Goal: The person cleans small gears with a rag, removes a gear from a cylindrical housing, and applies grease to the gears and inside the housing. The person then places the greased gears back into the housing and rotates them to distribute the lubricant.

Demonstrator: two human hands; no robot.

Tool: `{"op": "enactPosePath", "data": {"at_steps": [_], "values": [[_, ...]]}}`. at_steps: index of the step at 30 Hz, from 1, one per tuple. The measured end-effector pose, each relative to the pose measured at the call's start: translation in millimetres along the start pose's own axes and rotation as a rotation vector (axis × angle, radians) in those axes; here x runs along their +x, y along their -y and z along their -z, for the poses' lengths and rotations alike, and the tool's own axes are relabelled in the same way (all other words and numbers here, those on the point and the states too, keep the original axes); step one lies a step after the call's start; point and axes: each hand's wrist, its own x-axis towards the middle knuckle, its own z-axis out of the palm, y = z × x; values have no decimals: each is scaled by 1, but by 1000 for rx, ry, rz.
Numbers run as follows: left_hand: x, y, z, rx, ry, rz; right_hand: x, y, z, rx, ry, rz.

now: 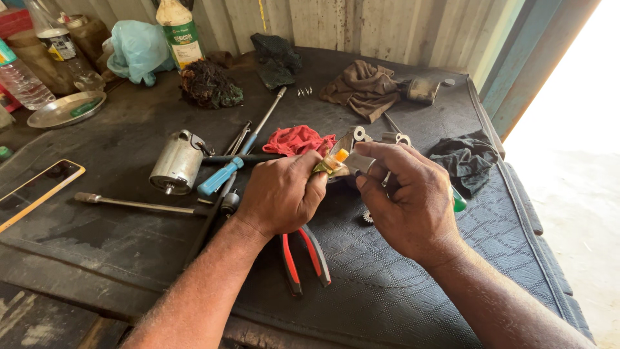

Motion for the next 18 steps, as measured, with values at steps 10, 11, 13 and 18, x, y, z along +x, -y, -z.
{"op": "enactPosePath", "data": {"at_steps": [10, 11, 13, 18], "values": [[1, 1, -2, 14, 49, 59, 0, -1, -3, -63, 20, 52], [0, 1, -2, 17, 44, 75, 0, -1, -3, -64, 22, 47], [1, 1, -3, 22, 33, 106, -1, -1, -4, -70, 24, 37], [2, 2, 2, -103, 61, 132, 0, -2, -5, -40, 26, -35]]}}
